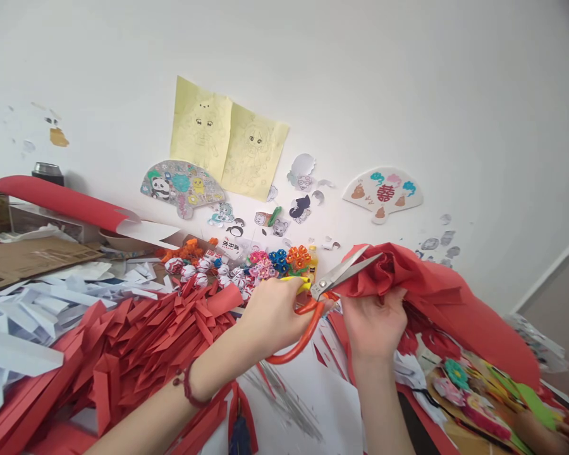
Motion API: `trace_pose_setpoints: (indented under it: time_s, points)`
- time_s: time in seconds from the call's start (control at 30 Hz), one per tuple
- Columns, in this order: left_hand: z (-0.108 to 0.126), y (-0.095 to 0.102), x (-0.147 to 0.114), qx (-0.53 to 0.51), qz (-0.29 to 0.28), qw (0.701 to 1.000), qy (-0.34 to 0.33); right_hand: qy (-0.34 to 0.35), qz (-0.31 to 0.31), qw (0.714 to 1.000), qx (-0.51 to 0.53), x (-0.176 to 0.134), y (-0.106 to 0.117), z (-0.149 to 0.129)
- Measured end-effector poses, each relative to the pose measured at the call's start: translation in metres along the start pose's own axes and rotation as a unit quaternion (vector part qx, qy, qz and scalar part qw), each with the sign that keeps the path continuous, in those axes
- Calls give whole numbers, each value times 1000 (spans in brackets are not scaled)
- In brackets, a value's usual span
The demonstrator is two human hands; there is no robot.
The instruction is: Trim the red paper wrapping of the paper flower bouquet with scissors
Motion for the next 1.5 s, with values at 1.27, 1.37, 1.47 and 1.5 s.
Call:
trace_pose_setpoints:
  time_s: [1.27,1.37,1.47,1.5]
  points:
    - [2,2,-1,70,-13,997,-8,17,2,1000,8,0,0,-3]
    - [3,3,-1,79,-16,997,-7,18,-12,1000,4,0,1,-3]
    - [3,5,-1,83,-26,996,-4,18,-18,1000,0,0,1,-3]
    - [2,5,-1,82,-27,996,-4,18,-15,1000,0,-1,1,-3]
Point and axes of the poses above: each hand's wrist, its own x-axis towards the middle knuckle, its own y-axis out of the back of the hand, z = x × y, the point moved 1 cm from there along x, towards the middle knuckle, and after that the axes turned 6 degrees about -y, right-handed, at the moved point
